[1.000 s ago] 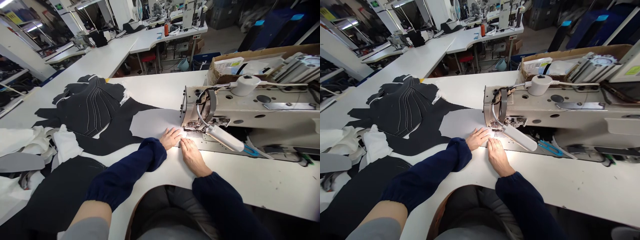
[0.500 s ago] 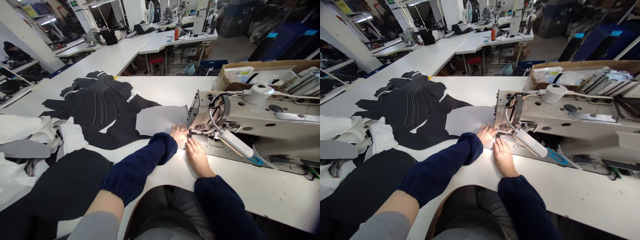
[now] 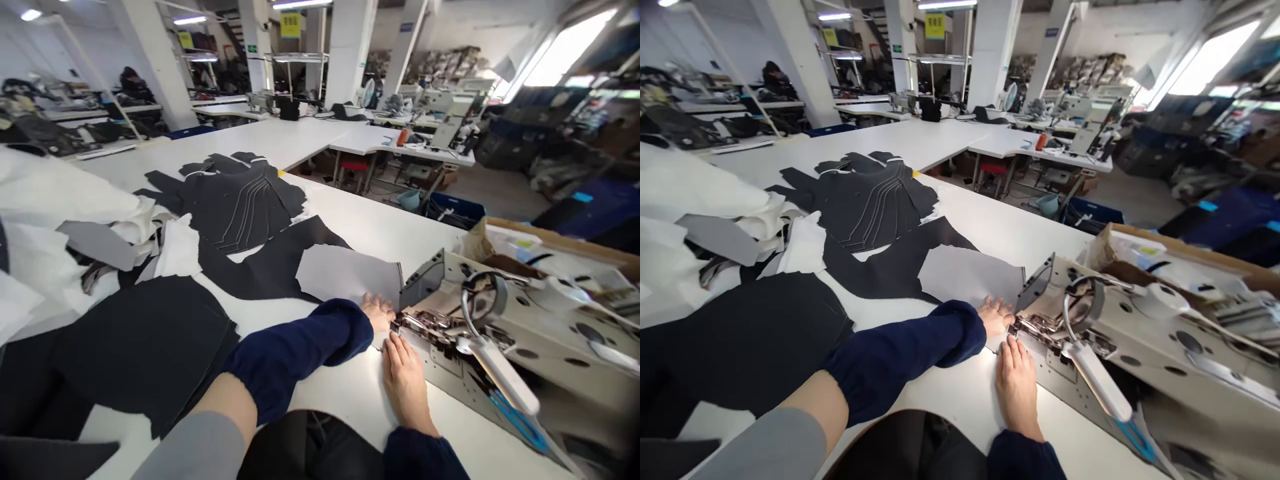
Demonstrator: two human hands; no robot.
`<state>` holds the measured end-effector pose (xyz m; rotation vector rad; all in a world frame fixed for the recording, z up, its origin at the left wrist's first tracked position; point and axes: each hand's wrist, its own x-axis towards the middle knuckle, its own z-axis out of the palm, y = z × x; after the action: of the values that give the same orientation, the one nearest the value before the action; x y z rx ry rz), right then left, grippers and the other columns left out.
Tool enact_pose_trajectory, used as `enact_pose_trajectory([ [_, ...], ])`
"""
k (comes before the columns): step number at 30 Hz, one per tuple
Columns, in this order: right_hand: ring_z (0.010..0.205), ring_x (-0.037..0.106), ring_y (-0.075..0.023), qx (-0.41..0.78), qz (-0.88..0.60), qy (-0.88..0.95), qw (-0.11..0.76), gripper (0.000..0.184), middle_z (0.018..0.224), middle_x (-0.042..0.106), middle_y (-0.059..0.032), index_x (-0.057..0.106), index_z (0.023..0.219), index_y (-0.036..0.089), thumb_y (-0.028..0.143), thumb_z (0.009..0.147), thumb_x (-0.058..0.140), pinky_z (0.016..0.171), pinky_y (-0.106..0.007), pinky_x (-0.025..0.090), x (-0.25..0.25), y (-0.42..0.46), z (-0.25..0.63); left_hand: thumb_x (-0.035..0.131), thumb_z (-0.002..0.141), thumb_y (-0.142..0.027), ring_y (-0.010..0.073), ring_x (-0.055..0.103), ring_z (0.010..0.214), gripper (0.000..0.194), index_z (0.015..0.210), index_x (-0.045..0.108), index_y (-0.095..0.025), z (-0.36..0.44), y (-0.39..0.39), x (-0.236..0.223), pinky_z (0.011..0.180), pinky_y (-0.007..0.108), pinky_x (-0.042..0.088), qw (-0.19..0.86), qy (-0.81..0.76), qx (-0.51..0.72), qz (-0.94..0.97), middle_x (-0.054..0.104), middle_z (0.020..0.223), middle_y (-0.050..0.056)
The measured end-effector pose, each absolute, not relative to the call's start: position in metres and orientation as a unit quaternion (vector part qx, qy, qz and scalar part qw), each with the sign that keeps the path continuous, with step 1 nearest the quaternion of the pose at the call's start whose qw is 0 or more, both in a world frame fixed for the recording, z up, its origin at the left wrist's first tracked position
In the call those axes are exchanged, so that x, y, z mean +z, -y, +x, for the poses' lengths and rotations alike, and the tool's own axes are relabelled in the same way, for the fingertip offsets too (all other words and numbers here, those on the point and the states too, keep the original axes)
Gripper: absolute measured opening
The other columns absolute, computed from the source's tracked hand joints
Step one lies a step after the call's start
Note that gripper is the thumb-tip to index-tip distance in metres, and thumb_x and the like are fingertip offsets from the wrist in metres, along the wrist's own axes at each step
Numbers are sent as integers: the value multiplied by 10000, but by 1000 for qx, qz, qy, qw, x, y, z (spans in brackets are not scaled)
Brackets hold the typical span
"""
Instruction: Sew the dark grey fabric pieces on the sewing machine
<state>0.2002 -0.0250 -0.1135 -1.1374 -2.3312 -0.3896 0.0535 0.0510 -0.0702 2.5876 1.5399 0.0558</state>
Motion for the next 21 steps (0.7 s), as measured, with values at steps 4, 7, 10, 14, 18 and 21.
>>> enact_pose_trajectory([
  [4,1101,516,-307,-160,-401,863,261,287,1160,594,-179,577,1065,103,230,931,357,882,-447,444,-117,18,202,348,918,-252,323,327,1309,364,1198,578,-219,56,-56,-72,996,540,327,90,-511,35,854,400,1439,60],
  [7,1102,522,-302,-157,-400,866,255,303,1172,589,-173,577,1068,116,246,934,338,879,-445,449,-117,19,204,359,919,-284,328,336,1303,350,1190,577,-316,41,-61,-71,985,546,326,130,-512,31,849,411,1434,1],
  [10,1107,526,-304,-158,-390,872,250,314,1195,575,-175,569,1075,120,266,927,333,891,-453,449,-118,17,208,383,914,-310,336,341,1298,347,1205,558,-384,8,-69,-67,980,573,312,172,-571,35,802,403,1440,-22],
  [14,1073,552,-322,-171,-357,882,256,332,1168,580,-195,571,1047,97,281,898,339,895,-467,461,-126,2,216,331,907,-202,344,394,1259,401,1204,585,-291,-34,-69,-61,911,550,388,160,-657,29,736,434,1418,36],
  [18,1058,579,-330,-125,-356,884,277,349,1131,605,-185,599,986,117,316,866,338,906,-487,479,-126,-7,215,330,900,-203,351,448,1213,412,1228,578,-230,-41,-57,-53,864,515,438,144,-677,23,722,490,1367,78],
  [21,1075,576,-356,-1,-429,850,304,366,1155,610,-150,619,990,176,414,812,405,922,-537,483,-115,18,212,377,876,-200,354,522,1133,388,1180,617,-176,-37,-52,-41,819,502,473,138,-663,18,736,550,1292,133],
])
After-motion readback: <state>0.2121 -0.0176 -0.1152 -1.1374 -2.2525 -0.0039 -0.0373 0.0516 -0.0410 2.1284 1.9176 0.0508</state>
